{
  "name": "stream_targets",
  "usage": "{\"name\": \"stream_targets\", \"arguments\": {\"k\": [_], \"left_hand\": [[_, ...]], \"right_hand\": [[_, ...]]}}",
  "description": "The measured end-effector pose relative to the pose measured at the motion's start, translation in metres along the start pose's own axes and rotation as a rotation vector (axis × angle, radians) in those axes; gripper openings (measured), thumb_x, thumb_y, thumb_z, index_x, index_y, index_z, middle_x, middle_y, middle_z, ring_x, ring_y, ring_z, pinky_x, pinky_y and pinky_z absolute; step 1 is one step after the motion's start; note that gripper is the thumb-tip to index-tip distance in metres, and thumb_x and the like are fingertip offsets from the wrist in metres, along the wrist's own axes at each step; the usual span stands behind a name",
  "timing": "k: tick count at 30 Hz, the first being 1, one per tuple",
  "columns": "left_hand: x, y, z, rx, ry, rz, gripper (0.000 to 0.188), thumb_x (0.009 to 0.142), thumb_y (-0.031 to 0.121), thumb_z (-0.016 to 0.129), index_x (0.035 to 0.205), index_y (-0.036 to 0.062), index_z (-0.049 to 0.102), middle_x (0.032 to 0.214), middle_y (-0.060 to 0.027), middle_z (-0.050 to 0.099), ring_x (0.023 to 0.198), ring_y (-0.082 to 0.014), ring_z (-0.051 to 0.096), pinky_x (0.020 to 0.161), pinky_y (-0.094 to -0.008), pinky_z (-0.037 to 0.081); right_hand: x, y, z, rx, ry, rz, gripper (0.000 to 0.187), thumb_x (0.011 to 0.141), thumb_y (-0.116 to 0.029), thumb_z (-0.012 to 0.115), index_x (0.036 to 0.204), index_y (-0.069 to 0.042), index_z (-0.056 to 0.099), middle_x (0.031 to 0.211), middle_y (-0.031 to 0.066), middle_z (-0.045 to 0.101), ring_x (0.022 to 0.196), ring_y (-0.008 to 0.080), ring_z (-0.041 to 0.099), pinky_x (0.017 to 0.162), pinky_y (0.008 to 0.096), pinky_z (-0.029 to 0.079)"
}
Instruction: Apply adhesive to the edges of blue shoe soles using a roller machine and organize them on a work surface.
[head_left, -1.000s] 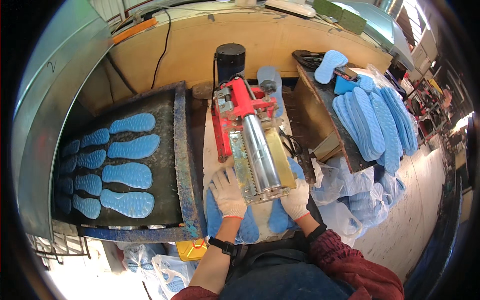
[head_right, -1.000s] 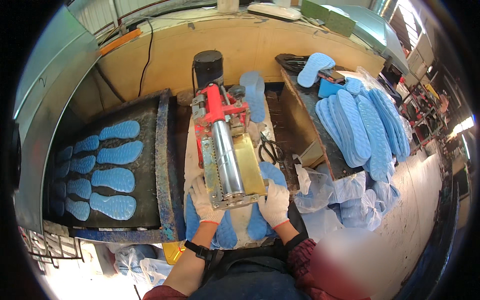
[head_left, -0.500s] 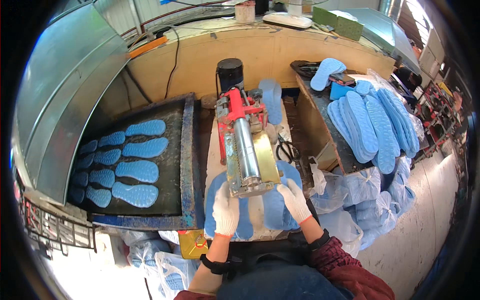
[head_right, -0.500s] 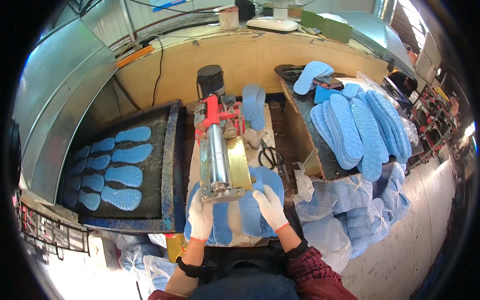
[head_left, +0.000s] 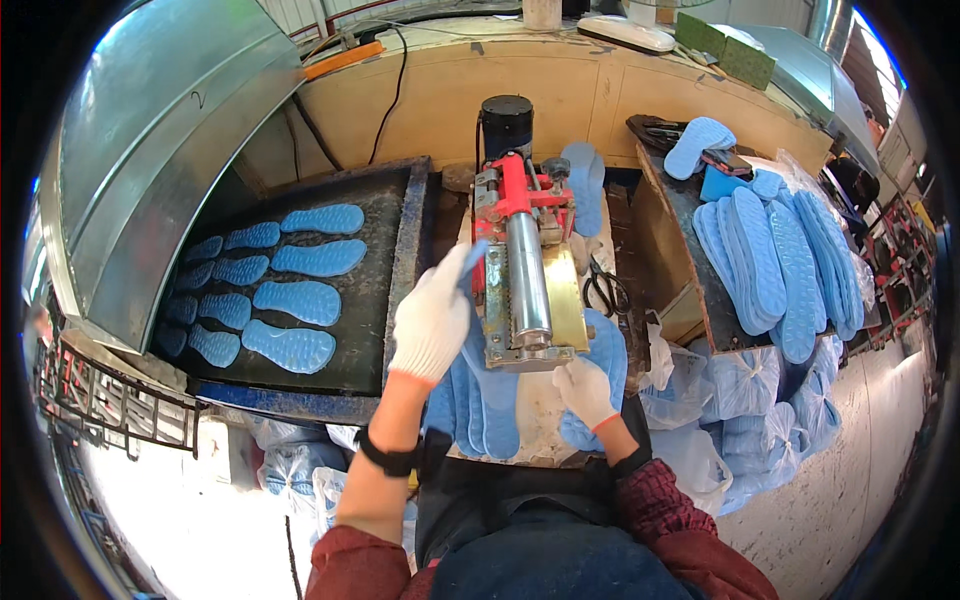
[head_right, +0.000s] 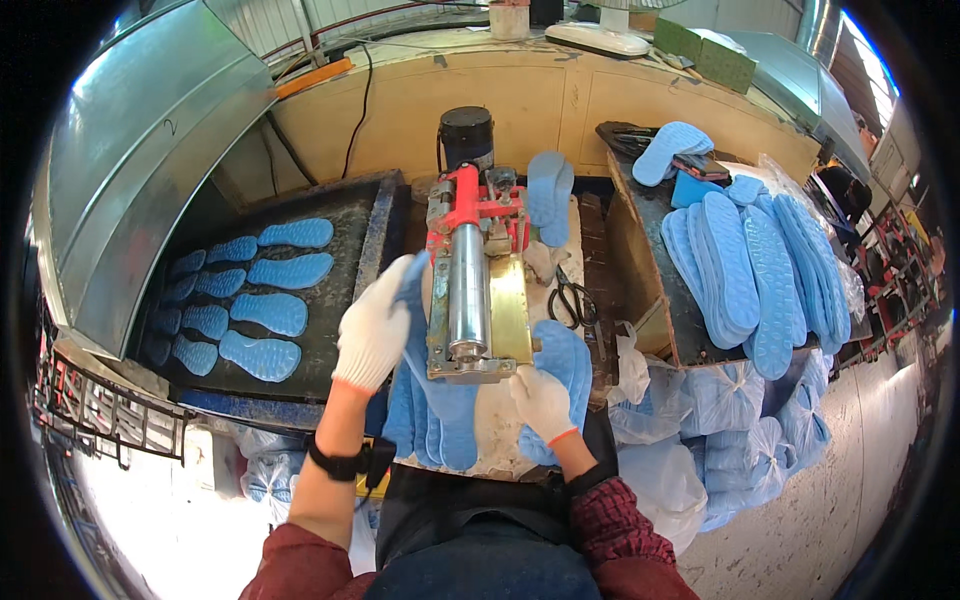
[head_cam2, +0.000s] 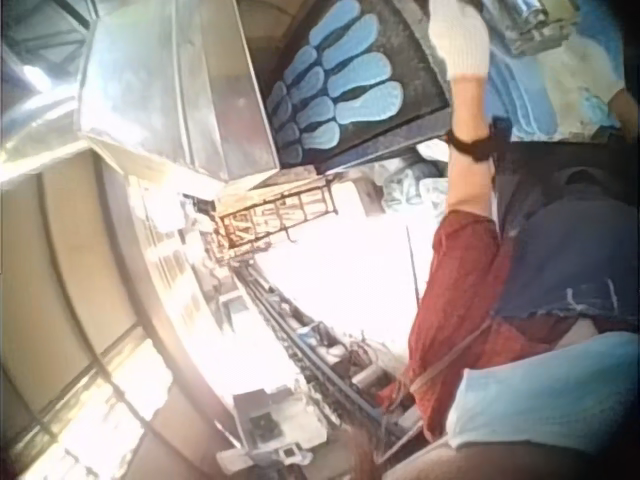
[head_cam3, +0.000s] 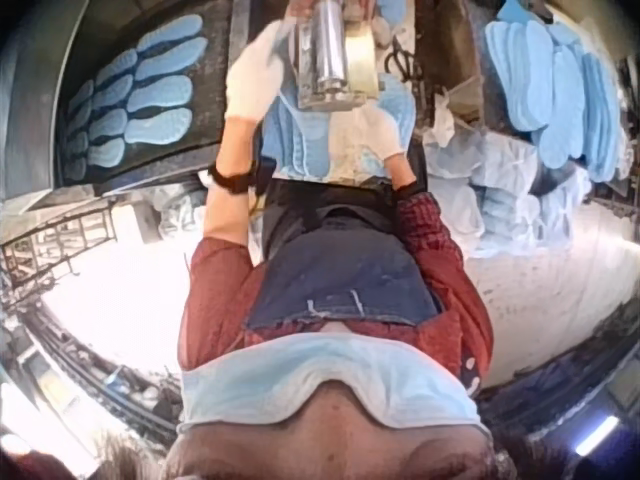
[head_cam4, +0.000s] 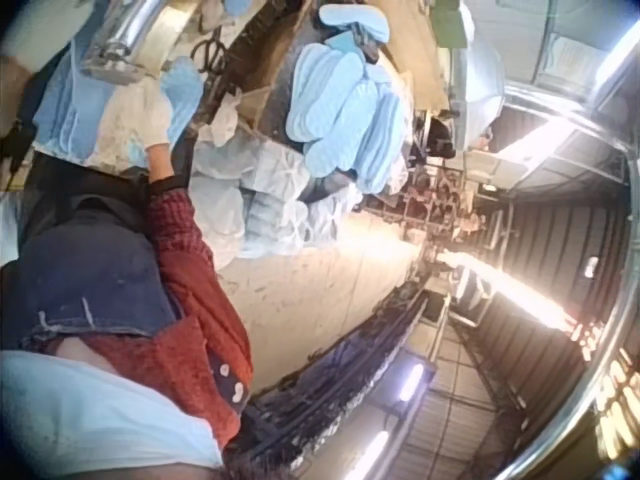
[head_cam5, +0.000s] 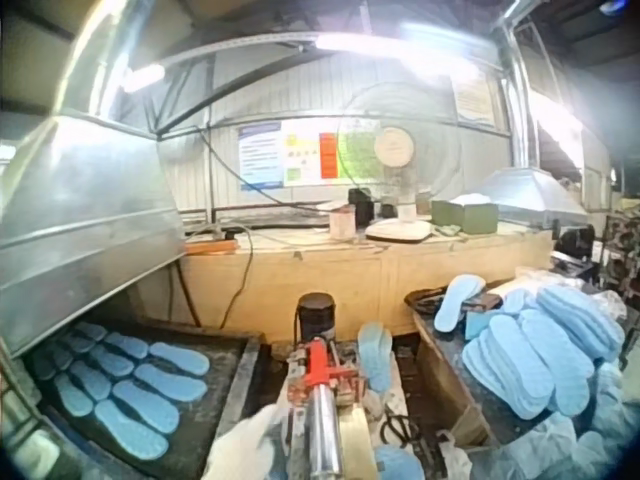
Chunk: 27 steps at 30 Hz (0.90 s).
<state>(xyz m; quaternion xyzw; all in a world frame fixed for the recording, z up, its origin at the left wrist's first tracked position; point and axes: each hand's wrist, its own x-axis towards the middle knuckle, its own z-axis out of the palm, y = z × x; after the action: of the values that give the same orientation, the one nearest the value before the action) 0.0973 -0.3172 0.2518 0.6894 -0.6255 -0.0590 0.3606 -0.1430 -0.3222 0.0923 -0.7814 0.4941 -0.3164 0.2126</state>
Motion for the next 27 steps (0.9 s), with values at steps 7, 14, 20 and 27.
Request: {"name": "stream_targets", "arguments": {"k": [7, 14, 20, 27], "left_hand": [[0.03, 0.007, 0.006, 0.289, -0.171, 0.396, 0.033, 0.083, 0.003, 0.05, 0.115, 0.0103, 0.057, 0.09, -0.0159, 0.061, 0.08, -0.0376, 0.064, 0.065, -0.0471, 0.051], [-0.013, 0.017, -0.02, 0.265, -0.336, 0.389, 0.039, 0.079, 0.0, 0.051, 0.117, 0.0049, 0.056, 0.098, -0.0162, 0.063, 0.08, -0.037, 0.065, 0.064, -0.0432, 0.052], [-0.023, -0.014, -0.025, -0.493, -0.35, 0.145, 0.049, 0.078, -0.004, 0.046, 0.125, 0.0021, 0.059, 0.112, -0.0095, 0.068, 0.094, -0.0191, 0.068, 0.084, -0.0311, 0.052], [-0.043, -0.029, -0.013, -1.126, 0.111, -0.469, 0.041, 0.088, 0.0, 0.05, 0.128, -0.0009, 0.055, 0.117, -0.0079, 0.063, 0.105, -0.0143, 0.06, 0.091, -0.0275, 0.047]], "right_hand": [[-0.006, 0.007, 0.007, -0.173, 0.108, -0.237, 0.013, 0.086, -0.02, 0.064, 0.081, -0.009, 0.061, 0.074, 0.0108, 0.063, 0.073, 0.0314, 0.062, 0.065, 0.044, 0.047], [-0.004, 0.004, 0.008, -0.23, 0.085, -0.235, 0.018, 0.085, -0.019, 0.065, 0.073, -0.007, 0.056, 0.073, 0.0107, 0.059, 0.072, 0.0305, 0.061, 0.065, 0.0439, 0.046], [-0.005, 0.005, 0.006, -0.24, 0.087, -0.257, 0.014, 0.085, -0.019, 0.064, 0.079, -0.008, 0.06, 0.073, 0.0107, 0.058, 0.072, 0.0296, 0.062, 0.064, 0.0432, 0.046], [-0.006, 0.005, 0.009, -0.227, 0.08, -0.288, 0.009, 0.085, -0.017, 0.063, 0.082, -0.009, 0.062, 0.072, 0.0098, 0.062, 0.072, 0.0296, 0.062, 0.066, 0.0432, 0.047]]}}
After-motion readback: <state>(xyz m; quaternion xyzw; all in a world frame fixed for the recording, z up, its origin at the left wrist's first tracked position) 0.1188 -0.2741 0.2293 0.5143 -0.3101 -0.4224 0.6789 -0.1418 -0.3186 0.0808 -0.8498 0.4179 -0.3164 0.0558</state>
